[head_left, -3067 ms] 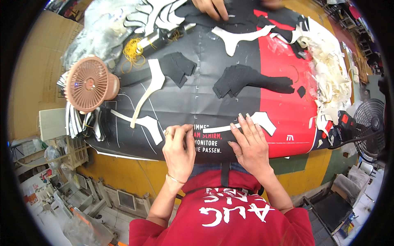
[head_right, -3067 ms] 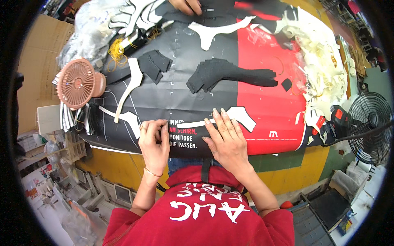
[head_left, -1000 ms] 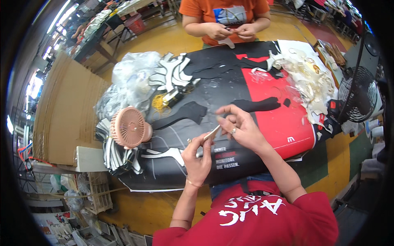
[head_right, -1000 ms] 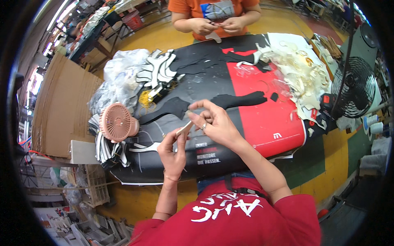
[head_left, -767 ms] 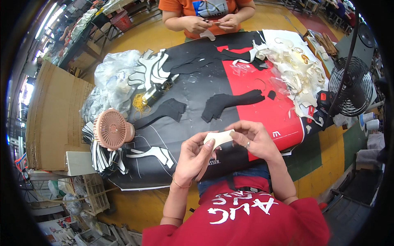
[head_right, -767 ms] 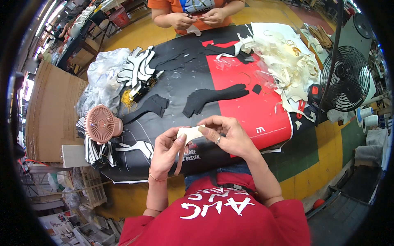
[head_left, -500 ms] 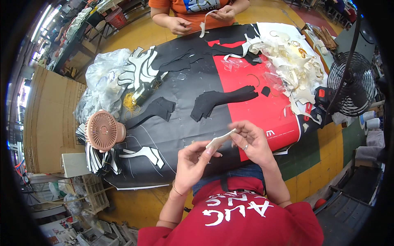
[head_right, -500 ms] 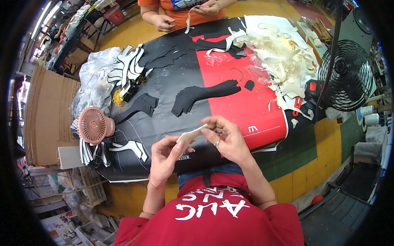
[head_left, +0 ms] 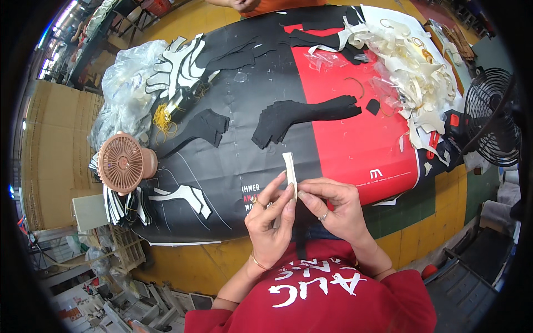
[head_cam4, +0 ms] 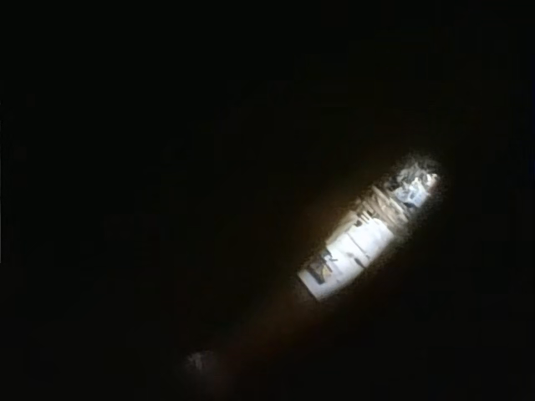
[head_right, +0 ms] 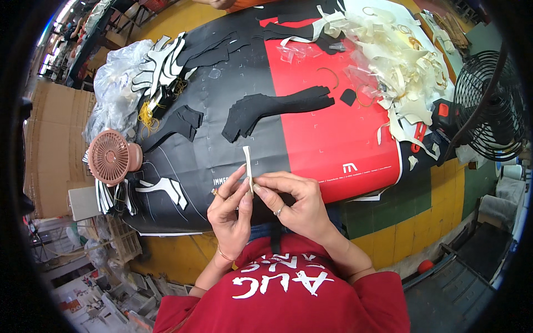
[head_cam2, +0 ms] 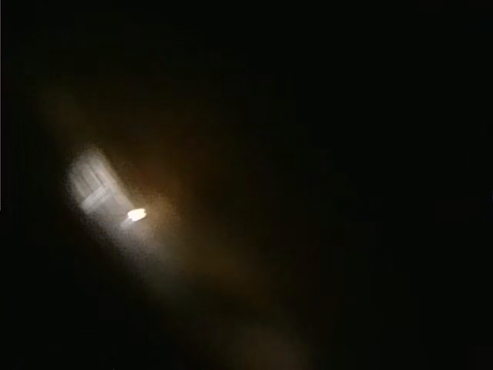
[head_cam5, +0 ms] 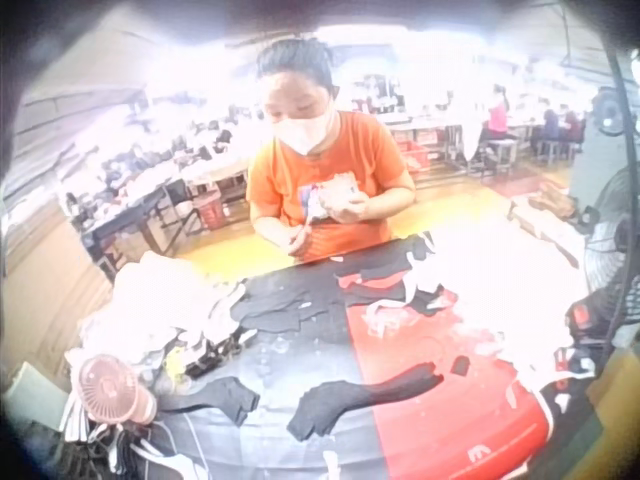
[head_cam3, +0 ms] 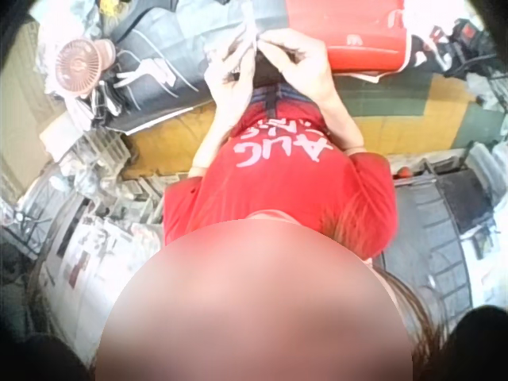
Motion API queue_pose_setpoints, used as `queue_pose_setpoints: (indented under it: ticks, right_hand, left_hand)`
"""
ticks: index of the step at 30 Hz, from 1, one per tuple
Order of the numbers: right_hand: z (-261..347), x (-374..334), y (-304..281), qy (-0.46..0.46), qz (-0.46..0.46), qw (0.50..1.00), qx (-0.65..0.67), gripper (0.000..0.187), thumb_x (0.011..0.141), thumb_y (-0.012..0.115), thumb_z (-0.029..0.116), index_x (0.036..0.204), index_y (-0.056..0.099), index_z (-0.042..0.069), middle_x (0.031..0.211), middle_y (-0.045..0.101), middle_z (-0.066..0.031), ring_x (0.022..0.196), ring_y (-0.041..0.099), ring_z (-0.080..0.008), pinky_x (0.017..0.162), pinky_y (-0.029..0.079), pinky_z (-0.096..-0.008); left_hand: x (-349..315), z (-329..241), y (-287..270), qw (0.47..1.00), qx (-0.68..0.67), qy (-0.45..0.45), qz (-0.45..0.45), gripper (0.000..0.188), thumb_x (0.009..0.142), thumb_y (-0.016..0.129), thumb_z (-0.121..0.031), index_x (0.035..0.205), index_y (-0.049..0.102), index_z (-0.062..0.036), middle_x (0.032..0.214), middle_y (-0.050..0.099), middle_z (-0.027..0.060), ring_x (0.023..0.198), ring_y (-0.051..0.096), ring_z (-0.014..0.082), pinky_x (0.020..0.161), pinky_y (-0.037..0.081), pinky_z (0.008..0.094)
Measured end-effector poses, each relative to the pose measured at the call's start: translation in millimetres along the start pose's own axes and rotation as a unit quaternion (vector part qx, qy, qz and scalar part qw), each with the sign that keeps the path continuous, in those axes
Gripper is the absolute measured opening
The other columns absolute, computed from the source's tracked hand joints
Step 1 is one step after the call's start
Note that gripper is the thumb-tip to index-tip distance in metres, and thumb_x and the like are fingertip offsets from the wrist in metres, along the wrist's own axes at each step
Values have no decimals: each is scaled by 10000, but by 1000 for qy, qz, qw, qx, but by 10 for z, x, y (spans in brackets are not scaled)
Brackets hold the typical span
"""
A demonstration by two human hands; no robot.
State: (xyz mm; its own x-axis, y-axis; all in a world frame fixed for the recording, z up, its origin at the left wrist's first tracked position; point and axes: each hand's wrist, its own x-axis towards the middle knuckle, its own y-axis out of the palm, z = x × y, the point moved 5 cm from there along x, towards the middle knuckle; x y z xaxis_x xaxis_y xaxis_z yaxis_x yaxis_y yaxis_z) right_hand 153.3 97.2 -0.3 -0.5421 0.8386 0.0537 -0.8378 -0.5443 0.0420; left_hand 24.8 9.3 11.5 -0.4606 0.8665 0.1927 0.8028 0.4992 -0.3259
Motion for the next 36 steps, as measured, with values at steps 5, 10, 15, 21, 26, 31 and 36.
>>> queue_pose_setpoints:
  ticks: [5,10,15,21,26,31,36]
  right_hand:
    - [120,-1,0,-19,2,999,-51,182,911,714,58,1071,742,-24,1030,746,-172,917,736,-219,783,582,-299]
    - [175,14,22,-21,-3,997,-75,165,904,713,41,1049,741,-32,1009,750,-163,897,737,-219,785,578,-297]
    - [169,29,35,-8,3,997,-81,158,902,711,33,1043,740,-34,1001,751,-159,896,735,-213,790,573,-292]
    - [138,61,42,-8,6,997,-83,153,913,693,28,1044,740,-34,1004,749,-159,892,733,-210,789,571,-289]
    - [146,79,61,-5,4,995,-99,161,915,688,36,1052,737,-32,1006,746,-160,886,732,-208,779,572,-290]
    - [221,80,120,-34,4,987,-154,155,905,692,34,1038,720,-40,993,739,-159,864,730,-202,743,568,-295]
    - [137,55,3,-37,-6,986,-160,99,917,648,20,979,686,-47,930,716,-120,804,683,-147,708,529,-257]
  left_hand:
    - [33,10,-25,1000,9,28,9,252,870,702,15,1119,740,15,1286,644,204,923,699,194,794,568,306]
    - [41,2,-55,999,18,39,8,269,855,723,14,1119,752,-25,1280,645,201,940,705,218,806,575,315]
    - [38,27,-63,999,29,42,-3,278,846,737,9,1119,756,-40,1278,645,199,946,706,225,811,577,319]
    - [71,49,-64,999,33,33,4,277,839,742,14,1111,758,-39,1278,644,202,956,707,227,816,580,325]
    - [117,35,-71,1000,14,28,-3,261,830,752,3,1090,757,-20,1245,664,201,949,715,232,817,580,316]
    - [114,47,-117,1000,25,-11,-11,192,853,711,11,1041,749,16,1183,694,193,977,700,211,857,538,304]
    - [28,277,-209,968,-193,-153,-53,104,909,641,36,992,697,62,1122,713,163,1021,668,167,896,512,296]
